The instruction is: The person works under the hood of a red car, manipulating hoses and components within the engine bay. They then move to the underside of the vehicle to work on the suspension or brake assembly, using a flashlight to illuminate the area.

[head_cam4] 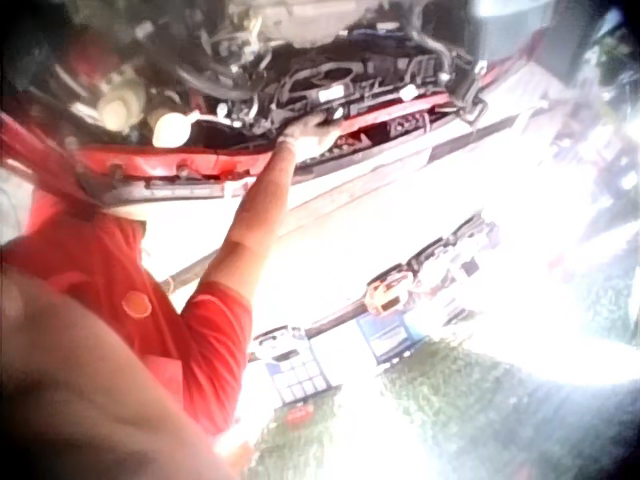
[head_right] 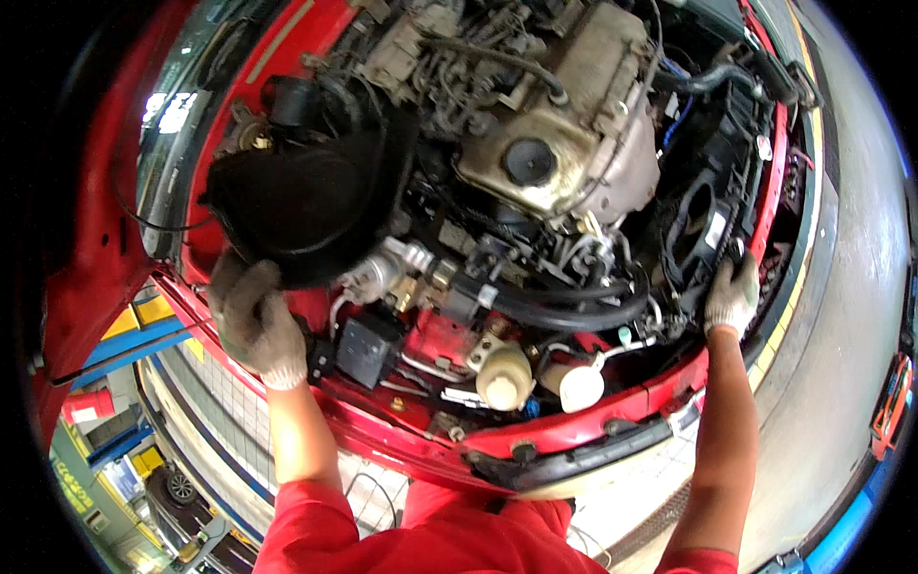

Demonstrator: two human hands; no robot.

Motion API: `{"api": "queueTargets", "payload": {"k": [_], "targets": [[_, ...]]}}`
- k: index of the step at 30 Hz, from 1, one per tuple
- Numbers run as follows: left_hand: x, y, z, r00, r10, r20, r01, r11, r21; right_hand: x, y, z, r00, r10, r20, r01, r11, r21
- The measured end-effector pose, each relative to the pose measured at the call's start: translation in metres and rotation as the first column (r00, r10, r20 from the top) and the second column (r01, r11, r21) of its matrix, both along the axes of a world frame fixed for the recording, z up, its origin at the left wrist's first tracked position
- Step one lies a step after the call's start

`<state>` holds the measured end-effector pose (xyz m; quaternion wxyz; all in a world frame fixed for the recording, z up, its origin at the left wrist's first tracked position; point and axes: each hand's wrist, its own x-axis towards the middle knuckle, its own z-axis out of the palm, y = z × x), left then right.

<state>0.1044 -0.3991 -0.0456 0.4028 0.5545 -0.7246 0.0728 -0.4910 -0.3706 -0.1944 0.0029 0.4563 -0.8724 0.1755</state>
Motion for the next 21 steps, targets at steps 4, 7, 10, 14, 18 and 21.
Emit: {"api": "queueTargets", "payload": {"k": [4,7,10,14,18,21], "targets": [[-0.006,-0.003,-0.011,0.991,0.075,-0.111,-0.079,0.996,-0.031,-0.008,0.003,-0.006,1.0,0.011,-0.003,-0.011,1.0,-0.019],[0.001,-0.002,-0.015,0.99,0.099,-0.097,-0.103,0.994,-0.027,-0.008,0.003,-0.005,0.999,0.023,-0.023,-0.023,1.0,-0.009],[-0.005,0.005,-0.014,0.958,0.056,-0.281,-0.056,0.998,0.005,-0.011,0.002,-0.011,0.999,0.009,-0.034,-0.009,1.0,-0.011],[-0.018,0.006,-0.013,0.891,0.127,-0.435,-0.1,0.991,0.085,-0.04,0.008,-0.031,0.993,0.062,-0.104,-0.068,0.996,-0.058],[-0.015,0.01,-0.006,0.949,0.233,-0.214,-0.209,0.969,0.129,-0.047,0.0,-0.024,0.997,0.08,0.011,-0.081,0.995,0.06],[-0.007,0.01,-0.009,0.964,0.266,-0.026,-0.263,0.962,0.072,-0.051,0.001,-0.024,0.997,0.08,-0.016,-0.08,0.996,0.029]]}}
